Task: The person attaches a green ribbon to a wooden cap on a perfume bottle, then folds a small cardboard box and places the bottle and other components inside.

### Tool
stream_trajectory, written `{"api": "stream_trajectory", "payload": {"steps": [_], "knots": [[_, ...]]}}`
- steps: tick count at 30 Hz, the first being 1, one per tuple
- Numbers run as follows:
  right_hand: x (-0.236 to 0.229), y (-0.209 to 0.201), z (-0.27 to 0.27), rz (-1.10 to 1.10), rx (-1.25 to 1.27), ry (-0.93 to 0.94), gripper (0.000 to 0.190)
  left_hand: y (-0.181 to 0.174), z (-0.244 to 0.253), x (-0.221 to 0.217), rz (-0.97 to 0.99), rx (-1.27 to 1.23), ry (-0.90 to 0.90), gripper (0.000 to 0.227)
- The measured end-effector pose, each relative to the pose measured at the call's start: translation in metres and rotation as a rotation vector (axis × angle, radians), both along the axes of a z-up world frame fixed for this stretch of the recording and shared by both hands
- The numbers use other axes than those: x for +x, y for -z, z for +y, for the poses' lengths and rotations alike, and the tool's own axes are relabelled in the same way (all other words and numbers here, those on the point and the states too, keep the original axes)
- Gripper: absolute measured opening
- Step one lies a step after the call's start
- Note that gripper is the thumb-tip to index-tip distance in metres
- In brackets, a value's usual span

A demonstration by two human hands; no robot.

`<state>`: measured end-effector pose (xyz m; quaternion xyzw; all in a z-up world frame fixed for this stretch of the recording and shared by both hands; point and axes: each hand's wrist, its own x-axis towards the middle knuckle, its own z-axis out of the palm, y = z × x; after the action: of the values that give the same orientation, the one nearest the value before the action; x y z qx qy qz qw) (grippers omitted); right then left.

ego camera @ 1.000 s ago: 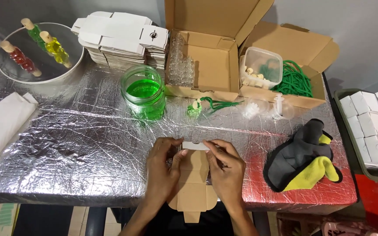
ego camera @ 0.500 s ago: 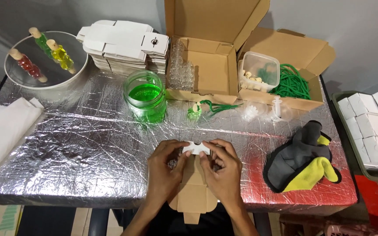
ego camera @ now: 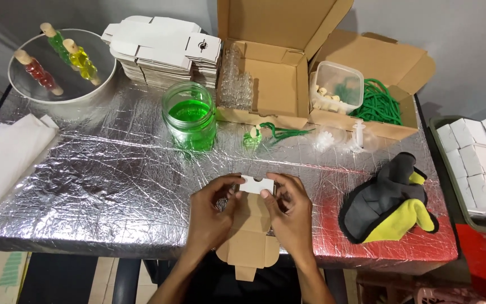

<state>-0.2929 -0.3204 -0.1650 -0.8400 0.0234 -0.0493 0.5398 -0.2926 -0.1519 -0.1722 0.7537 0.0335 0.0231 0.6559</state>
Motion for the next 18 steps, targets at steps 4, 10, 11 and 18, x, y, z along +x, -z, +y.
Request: {"api": "stream_trajectory", "payload": {"steps": [4, 10, 11, 18], "knots": [[0.0, 0.0, 0.0, 0.009, 0.011, -0.004, 0.036, -0.002, 0.002, -0.001, -0.013, 0.016, 0.007, 0.033], [0.001, -0.001, 0.0, -0.002, 0.01, -0.016, 0.039, -0.001, 0.001, 0.001, 0.02, -0.022, -0.034, 0.047], [0.0, 0.0, -0.001, -0.005, 0.033, -0.032, 0.039, 0.001, 0.002, 0.002, 0.0, 0.011, -0.026, 0.046], [0.002, 0.007, -0.002, -0.016, 0.064, -0.086, 0.034, 0.009, 0.0, 0.003, -0.097, 0.071, -0.014, 0.026]]}}
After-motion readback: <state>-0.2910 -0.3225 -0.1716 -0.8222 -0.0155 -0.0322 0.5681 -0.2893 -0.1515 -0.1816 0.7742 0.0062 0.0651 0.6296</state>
